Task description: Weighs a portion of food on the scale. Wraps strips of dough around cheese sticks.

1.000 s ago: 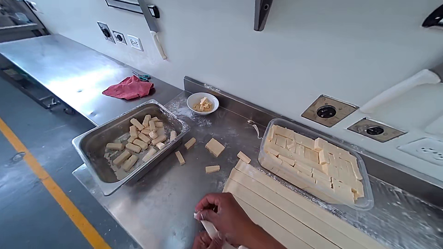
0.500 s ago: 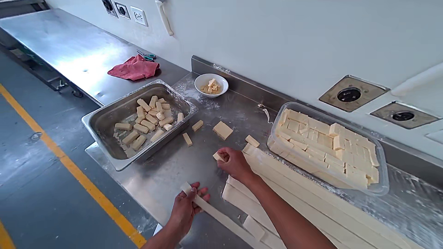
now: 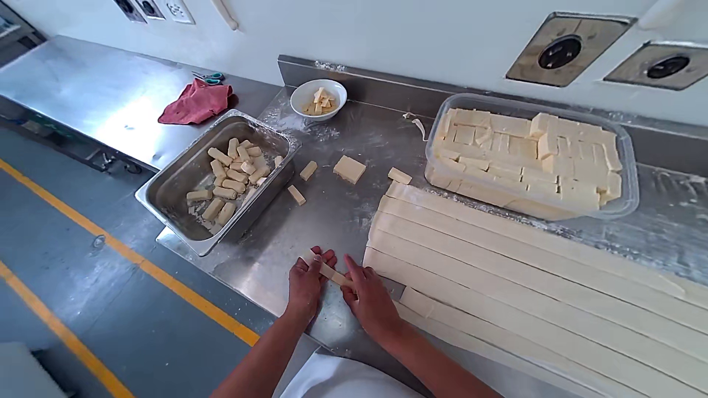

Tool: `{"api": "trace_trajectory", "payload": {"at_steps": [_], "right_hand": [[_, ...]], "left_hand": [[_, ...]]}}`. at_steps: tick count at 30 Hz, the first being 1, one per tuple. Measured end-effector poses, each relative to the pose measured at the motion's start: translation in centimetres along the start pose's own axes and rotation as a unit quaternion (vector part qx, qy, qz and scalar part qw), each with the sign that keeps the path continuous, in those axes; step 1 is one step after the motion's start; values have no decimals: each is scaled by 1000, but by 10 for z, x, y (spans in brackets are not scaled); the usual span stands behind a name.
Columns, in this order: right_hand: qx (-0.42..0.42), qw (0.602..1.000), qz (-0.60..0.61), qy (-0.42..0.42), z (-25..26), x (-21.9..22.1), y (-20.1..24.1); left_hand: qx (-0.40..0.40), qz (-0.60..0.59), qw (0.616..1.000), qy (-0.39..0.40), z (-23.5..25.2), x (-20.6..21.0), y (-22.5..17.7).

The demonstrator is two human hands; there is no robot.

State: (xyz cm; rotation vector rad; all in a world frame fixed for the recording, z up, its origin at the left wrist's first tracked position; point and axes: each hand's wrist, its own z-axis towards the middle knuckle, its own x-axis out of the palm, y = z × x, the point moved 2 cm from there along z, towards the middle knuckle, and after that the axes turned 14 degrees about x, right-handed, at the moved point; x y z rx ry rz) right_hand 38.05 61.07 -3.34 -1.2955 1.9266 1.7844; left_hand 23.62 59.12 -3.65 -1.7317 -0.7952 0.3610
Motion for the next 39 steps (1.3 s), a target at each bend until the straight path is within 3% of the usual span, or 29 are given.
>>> {"api": "trace_trajectory", "payload": {"at_steps": [2, 4, 7, 9, 12, 14, 17, 20, 23, 26, 29, 34, 36, 39], "right_hand": [[2, 1000, 21, -4, 1, 0, -2], [1, 999, 41, -23, 2, 3, -4], [23, 997, 57, -37, 0, 4, -11], [11, 996, 59, -64, -6, -1, -22], [-6, 994, 53, -91, -25, -16, -37], [8, 997, 57, -48, -28, -23, -39], [27, 991, 84, 98, -6, -28, -28], [93, 958, 95, 254, 23, -39, -11], [133, 928, 62, 342, 30, -61, -15], [172, 921, 18, 348, 17, -97, -34], [168, 920, 7, 355, -7, -112, -47], [114, 927, 130, 334, -38, -89, -50], [109, 924, 188, 316, -48, -80, -55], [100, 908, 270, 303, -64, -67, -57]], "left_hand": [[84, 42, 996, 6, 0, -2, -5], [195, 111, 972, 74, -9, -4, -1], [353, 269, 865, 233, -34, 2, 25], [418, 337, 802, 262, -42, 7, 40], [445, 403, 752, 273, -38, 11, 49], [470, 402, 745, 248, -33, 12, 47], [488, 368, 764, 207, -29, 8, 20], [466, 355, 796, 154, -16, -7, -15], [443, 433, 778, 104, 20, -35, -22], [414, 519, 731, 161, 29, -59, -18], [460, 535, 679, 201, 17, -67, -15], [433, 512, 715, 197, 24, -69, -10], [433, 513, 708, 220, 24, -70, 1], [481, 514, 683, 193, 22, -66, 8]]}}
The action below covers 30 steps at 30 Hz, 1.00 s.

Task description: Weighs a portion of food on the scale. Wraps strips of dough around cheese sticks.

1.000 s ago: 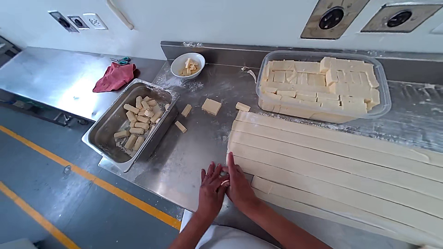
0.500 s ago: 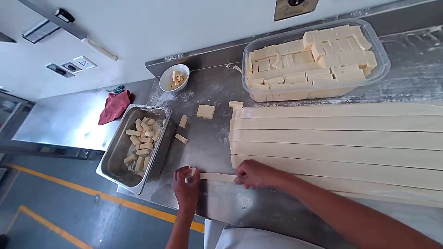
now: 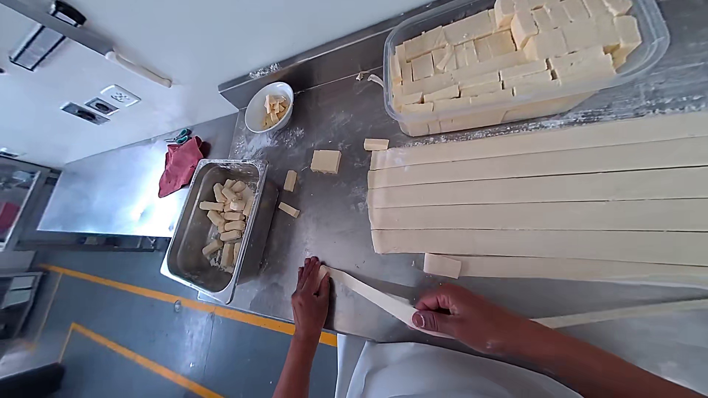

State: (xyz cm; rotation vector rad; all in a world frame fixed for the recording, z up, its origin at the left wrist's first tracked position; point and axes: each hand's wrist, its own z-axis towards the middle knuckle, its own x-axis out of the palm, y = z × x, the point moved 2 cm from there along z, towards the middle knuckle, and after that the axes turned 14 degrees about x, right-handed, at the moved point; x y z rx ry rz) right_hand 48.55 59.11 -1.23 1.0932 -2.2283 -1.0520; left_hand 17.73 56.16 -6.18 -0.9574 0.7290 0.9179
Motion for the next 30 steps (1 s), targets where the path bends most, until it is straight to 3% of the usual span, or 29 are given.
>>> {"api": "trace_trajectory", "payload": {"at_steps": [8, 16, 21, 25, 30], "right_hand": [[-62, 995, -48, -58, -6, 23, -5], [-114, 979, -167, 2, -7, 32, -2], [-175, 958, -222, -39, -8, 33, 2], [-184, 960, -205, -56, -6, 34, 3], [-195, 959, -200, -54, -8, 34, 0]], "left_hand": [[23, -27, 998, 51, 4, -13, -9], [-32, -28, 999, -18, 11, -1, -9], [36, -29, 997, 68, 16, -5, -26], [-65, -66, 993, 68, 18, -10, -18], [-59, -32, 998, 12, 26, 4, -24]]}}
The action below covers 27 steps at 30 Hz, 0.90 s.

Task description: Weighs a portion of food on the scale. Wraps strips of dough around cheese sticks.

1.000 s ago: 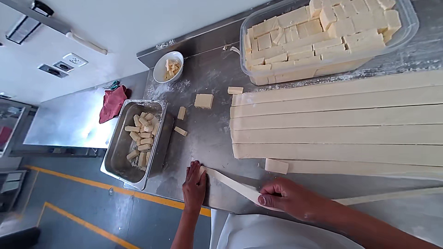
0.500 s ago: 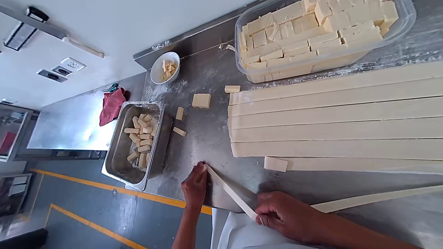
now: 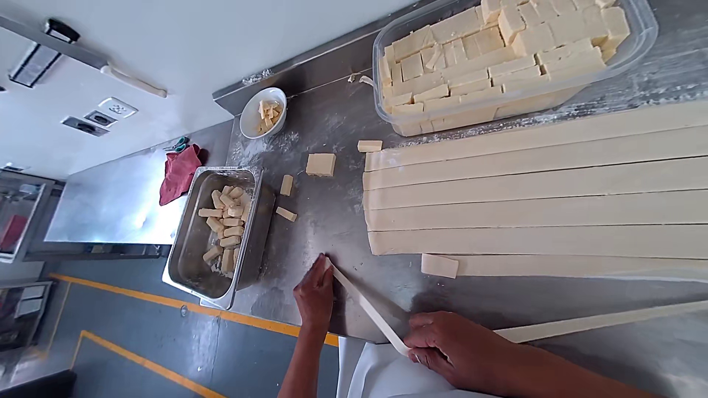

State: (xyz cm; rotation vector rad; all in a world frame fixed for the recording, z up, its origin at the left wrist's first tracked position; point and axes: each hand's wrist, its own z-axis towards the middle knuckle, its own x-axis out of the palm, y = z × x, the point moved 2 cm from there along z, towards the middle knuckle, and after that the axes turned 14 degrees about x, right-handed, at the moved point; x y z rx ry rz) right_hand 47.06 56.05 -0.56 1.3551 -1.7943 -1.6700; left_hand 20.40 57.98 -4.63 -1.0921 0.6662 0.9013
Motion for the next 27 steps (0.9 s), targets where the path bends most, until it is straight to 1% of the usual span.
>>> {"api": "trace_trajectory", "payload": {"at_steps": [1, 2, 4, 5, 6, 9, 12, 15, 16, 18, 19, 20, 23, 25, 27], "right_hand": [[2, 1000, 0, -1, 0, 0, 0], [5, 1000, 0, -9, 0, 0, 0], [18, 1000, 4, -15, 1, -3, -1], [27, 1000, 7, -7, 1, -4, -1], [31, 999, 8, 4, 2, -3, -1], [16, 999, 10, 27, 4, -2, 2], [14, 999, 18, 32, 4, -3, 1], [18, 999, 15, 36, 3, -2, 1], [15, 999, 11, 31, 3, -2, 0], [13, 1000, 8, 24, 3, -1, 0], [16, 999, 8, 29, 3, -1, 0], [20, 999, 7, 38, 4, -1, 1], [7, 999, 4, 46, 7, 0, 3], [1, 999, 3, 47, 8, 0, 4], [3, 999, 3, 51, 7, 1, 4]], "left_hand": [[13, 16, 1000, 2, 0, 1, 1], [36, 23, 999, 20, -1, 3, -1], [100, 6, 993, 59, -6, 6, -10], [113, -8, 991, 76, -8, 3, -12], [104, -24, 991, 86, -7, -2, -10], [53, -36, 995, 70, -10, -6, 0], [55, -42, 997, 31, -10, 5, -7], [50, -8, 999, -12, -6, 7, -6], [68, 2, 998, -5, -7, 9, -7], [118, -6, 992, 37, -13, 11, -17], [124, -20, 990, 55, -15, 8, -20], [112, -37, 991, 64, -14, 3, -19], [51, -53, 996, 48, -14, 2, -10], [51, -52, 997, 41, -15, 10, -12], [52, -26, 998, 20, -9, 13, -16]]}}
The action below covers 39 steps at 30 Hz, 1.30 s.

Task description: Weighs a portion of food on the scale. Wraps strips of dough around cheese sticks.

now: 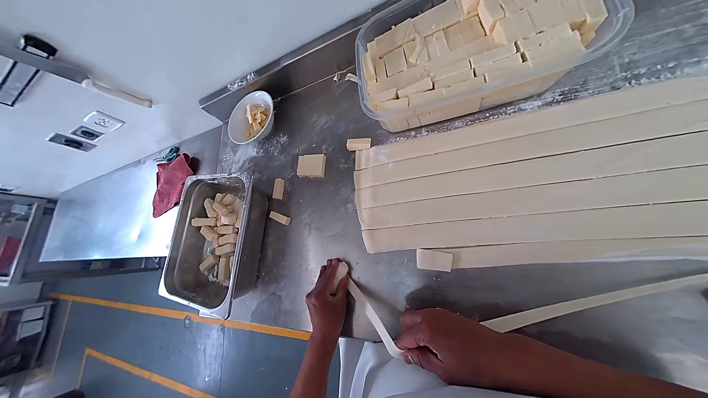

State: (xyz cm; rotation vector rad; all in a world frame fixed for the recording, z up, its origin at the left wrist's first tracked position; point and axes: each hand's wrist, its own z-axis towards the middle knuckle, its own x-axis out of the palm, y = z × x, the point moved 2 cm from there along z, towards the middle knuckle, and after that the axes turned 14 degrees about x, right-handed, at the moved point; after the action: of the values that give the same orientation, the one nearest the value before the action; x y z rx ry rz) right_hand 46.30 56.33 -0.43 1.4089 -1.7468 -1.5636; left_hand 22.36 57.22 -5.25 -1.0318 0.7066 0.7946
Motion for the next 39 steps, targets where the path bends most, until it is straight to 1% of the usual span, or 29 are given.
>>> {"api": "trace_trajectory", "payload": {"at_steps": [2, 3, 6, 8, 11, 14, 16, 18, 20, 21, 23, 25, 27, 30, 33, 34, 35, 37, 39], "right_hand": [[-3, 1000, -11, -3, 0, 2, 0], [-4, 1000, -15, -4, 1, 2, 0], [2, 1000, -11, -14, -3, 0, 0], [8, 1000, 2, -22, -4, 2, -2], [3, 998, 14, -55, -5, 4, -3], [4, 995, 26, -101, -12, 3, -5], [4, 991, 21, -131, -16, 5, -7], [8, 989, 18, -144, -18, 6, -9], [10, 991, 17, -135, -20, 7, -10], [12, 993, 16, -114, -19, 8, -9], [13, 997, 9, -69, -16, 8, -6], [9, 999, -1, -48, -14, 5, -4], [13, 999, -3, -36, -14, 3, -3], [39, 998, 2, -43, -15, 4, -4], [65, 997, 20, -47, -17, 1, -5], [71, 996, 31, -47, -17, 2, -6], [76, 995, 40, -49, -17, 3, -6], [76, 993, 51, -69, -16, 5, -8], [78, 991, 51, -94, -16, 5, -9]], "left_hand": [[13, 51, 998, -16, 7, 0, 5], [28, 66, 997, -4, 7, 2, 7], [84, 46, 994, 56, 1, 4, 2], [71, 6, 995, 70, 1, -5, 4], [32, -20, 998, 48, -3, -1, 7], [43, -12, 999, 21, 0, 8, 3], [48, 2, 999, 4, 2, 6, 7], [68, 6, 998, 12, -2, 4, 8], [101, -21, 994, 47, -6, 2, 0], [100, -33, 993, 57, -7, -1, -2], [61, -43, 996, 48, -6, -5, 0], [27, -48, 998, 43, -6, 3, -2], [38, -37, 998, 25, -5, 12, -8], [53, -5, 999, -6, -1, 15, -8], [101, -26, 994, 33, -7, 12, -12], [105, -43, 992, 48, -8, 9, -13], [92, -53, 993, 55, -7, 6, -13], [54, -53, 996, 44, -8, 6, -11], [46, -56, 997, 40, -9, 14, -16]]}}
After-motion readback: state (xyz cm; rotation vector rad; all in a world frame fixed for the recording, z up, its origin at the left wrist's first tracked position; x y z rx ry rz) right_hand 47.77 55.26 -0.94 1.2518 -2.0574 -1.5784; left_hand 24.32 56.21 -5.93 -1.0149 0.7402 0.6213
